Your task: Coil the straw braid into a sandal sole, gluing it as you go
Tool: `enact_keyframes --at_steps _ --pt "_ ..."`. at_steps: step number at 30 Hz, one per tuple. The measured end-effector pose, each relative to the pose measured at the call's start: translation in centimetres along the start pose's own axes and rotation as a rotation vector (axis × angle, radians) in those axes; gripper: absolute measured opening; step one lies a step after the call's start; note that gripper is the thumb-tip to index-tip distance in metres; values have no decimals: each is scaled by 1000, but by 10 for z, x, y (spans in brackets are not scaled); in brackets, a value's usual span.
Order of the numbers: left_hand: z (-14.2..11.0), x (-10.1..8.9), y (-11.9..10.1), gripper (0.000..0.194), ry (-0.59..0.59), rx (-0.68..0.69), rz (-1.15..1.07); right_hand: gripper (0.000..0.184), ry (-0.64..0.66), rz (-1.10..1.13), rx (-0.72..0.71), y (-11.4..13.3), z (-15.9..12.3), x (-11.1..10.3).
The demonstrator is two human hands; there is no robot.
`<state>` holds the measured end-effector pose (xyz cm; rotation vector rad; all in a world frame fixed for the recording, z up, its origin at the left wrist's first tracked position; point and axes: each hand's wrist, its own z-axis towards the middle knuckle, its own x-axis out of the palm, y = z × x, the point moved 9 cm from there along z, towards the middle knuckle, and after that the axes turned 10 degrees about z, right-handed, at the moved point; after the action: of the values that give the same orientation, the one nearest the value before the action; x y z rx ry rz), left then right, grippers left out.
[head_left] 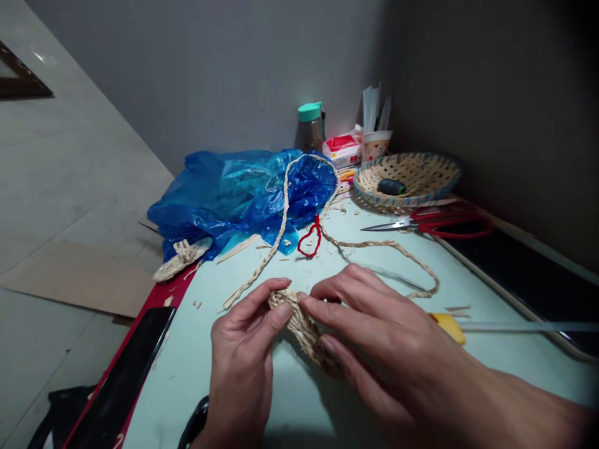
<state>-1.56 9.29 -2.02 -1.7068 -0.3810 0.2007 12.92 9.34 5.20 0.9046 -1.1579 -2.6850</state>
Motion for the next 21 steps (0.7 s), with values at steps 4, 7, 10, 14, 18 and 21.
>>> enact_keyframes --at_steps 4,7,10,14,18,21 --pt "-1 -4 -2 24 -49 4 9 24 43 -5 24 -5 -1 6" --pt "-1 -7 -2 25 -78 11 47 26 43 -32 15 -5 -2 8" --pt "1 -7 -2 27 -79 9 87 22 49 -48 18 -6 -3 9" --pt "-1 -6 -8 28 -79 18 179 18 31 -32 -9 -4 -1 2" --pt "-5 -6 -14 17 -131 -9 179 15 53 -33 17 -8 0 0" --pt "-5 -4 -17 28 -121 6 183 16 69 -28 23 -9 0 2"
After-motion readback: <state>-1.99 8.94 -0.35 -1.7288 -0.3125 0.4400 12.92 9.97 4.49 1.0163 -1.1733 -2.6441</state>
